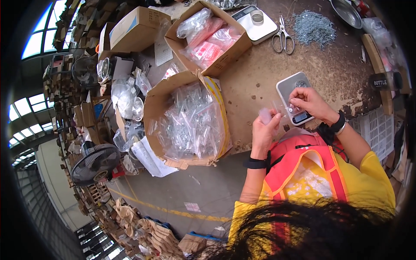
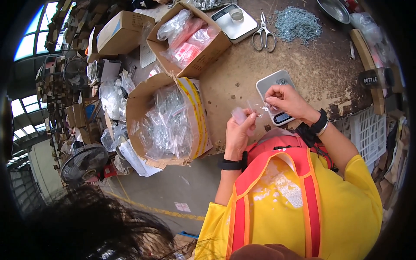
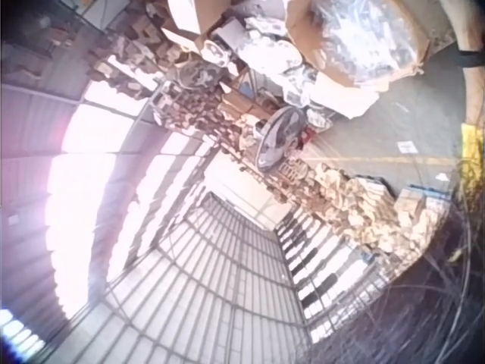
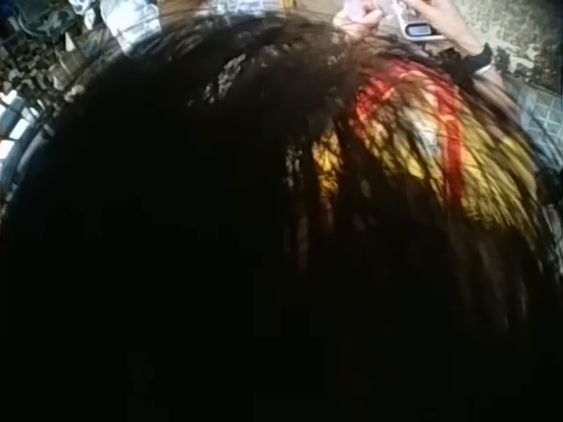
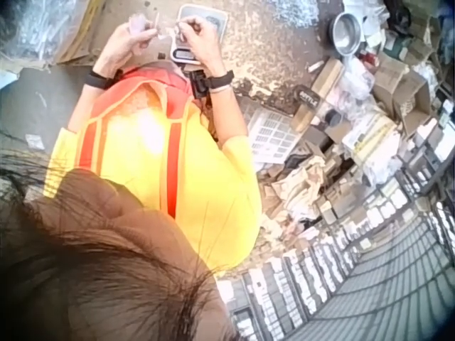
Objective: Weigh small metal components on a digital scale and place them into individual small plastic bags.
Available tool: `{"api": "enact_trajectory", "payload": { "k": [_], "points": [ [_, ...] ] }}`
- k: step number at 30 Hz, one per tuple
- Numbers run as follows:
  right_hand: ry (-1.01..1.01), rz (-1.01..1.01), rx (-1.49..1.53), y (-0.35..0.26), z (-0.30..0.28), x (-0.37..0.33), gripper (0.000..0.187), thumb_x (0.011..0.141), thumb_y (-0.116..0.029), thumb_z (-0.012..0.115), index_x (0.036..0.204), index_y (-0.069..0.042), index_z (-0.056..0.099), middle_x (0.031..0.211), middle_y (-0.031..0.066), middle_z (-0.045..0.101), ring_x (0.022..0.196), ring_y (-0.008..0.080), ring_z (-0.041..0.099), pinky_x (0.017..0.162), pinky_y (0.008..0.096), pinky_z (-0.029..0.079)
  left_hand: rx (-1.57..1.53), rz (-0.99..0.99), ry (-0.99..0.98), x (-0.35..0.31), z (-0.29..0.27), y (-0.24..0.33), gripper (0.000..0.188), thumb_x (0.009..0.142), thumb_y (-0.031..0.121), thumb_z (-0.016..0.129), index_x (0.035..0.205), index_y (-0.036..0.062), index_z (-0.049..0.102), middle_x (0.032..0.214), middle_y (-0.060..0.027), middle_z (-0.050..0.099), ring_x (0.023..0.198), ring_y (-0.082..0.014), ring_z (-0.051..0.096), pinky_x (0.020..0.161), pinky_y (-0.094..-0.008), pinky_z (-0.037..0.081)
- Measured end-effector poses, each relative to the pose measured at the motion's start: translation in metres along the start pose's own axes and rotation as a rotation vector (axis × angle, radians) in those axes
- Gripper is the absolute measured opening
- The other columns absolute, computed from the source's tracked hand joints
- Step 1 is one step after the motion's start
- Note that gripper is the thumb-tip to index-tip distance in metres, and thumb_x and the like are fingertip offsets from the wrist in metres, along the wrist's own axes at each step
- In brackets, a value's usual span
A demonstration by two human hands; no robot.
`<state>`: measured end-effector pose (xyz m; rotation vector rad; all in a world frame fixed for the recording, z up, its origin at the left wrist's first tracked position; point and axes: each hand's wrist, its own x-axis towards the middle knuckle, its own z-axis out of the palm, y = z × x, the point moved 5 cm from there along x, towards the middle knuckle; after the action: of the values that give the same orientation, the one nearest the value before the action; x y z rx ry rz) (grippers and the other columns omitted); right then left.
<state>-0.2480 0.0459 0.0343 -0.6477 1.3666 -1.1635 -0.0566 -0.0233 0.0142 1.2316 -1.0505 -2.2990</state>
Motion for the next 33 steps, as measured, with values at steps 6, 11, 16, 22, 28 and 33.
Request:
{"api": "enact_trajectory", "payload": {
  "k": [6,11,16,22,28,33],
  "points": [
    [0.128,-0.142,-0.229,-0.013,-0.001,0.003,0.009,0.095,-0.009,0.066,0.098,-0.002,0.063,0.082,-0.0028,0.063,0.074,0.0037,0.058,0.068,0.0209,0.048,0.352,0.303,0.18,-0.01,0.002,0.027,0.015,0.093,0.015,0.075,0.095,0.0012,0.069,0.077,-0.0019,0.068,0.062,-0.0095,0.053,0.06,-0.0288,0.047],
    [0.042,-0.118,-0.232,-0.034,0.03,-0.003,0.017,0.09,-0.011,0.073,0.094,0.0,0.061,0.077,0.0008,0.062,0.071,0.007,0.058,0.065,0.0246,0.048,0.746,0.533,0.179,-0.019,0.015,0.046,0.011,0.091,0.009,0.074,0.092,0.0012,0.067,0.079,-0.0011,0.065,0.068,-0.0104,0.056,0.063,-0.0272,0.047],
    [0.065,-0.278,-0.404,-0.039,0.029,-0.002,0.023,0.087,-0.014,0.076,0.082,0.001,0.059,0.071,0.0072,0.058,0.064,0.0139,0.056,0.06,0.0306,0.046,0.564,0.653,0.106,-0.011,0.025,0.045,0.007,0.088,0.004,0.074,0.09,0.0019,0.068,0.08,0.0008,0.062,0.074,-0.0094,0.056,0.067,-0.0244,0.046],
    [0.197,-0.404,-0.804,-0.023,-0.018,-0.014,0.034,0.078,-0.017,0.082,0.097,-0.001,0.059,0.095,0.012,0.061,0.089,0.028,0.058,0.077,0.0377,0.047,0.562,0.586,0.413,-0.008,-0.012,0.044,0.006,0.089,0.005,0.073,0.09,0.0001,0.071,0.088,-0.0039,0.064,0.08,-0.0117,0.061,0.072,-0.0252,0.048],
    [0.491,-0.492,-1.106,0.01,-0.056,-0.001,0.067,0.066,-0.017,0.088,0.122,-0.005,0.053,0.122,0.0158,0.054,0.119,0.0385,0.049,0.104,0.0445,0.041,0.673,0.522,0.518,-0.001,-0.034,0.037,0.01,0.09,0.006,0.071,0.097,-0.0007,0.074,0.085,-0.0064,0.066,0.076,-0.0146,0.063,0.067,-0.0312,0.051],
    [0.348,-0.452,-0.835,0.029,-0.061,0.01,0.06,0.072,-0.016,0.083,0.122,-0.002,0.053,0.12,0.0164,0.056,0.111,0.0363,0.056,0.096,0.0413,0.047,0.868,0.8,0.543,0.002,-0.012,0.043,0.008,0.088,0.005,0.071,0.09,-0.0011,0.066,0.081,-0.0141,0.063,0.071,-0.0269,0.063,0.066,-0.0357,0.05]
  ]
}}
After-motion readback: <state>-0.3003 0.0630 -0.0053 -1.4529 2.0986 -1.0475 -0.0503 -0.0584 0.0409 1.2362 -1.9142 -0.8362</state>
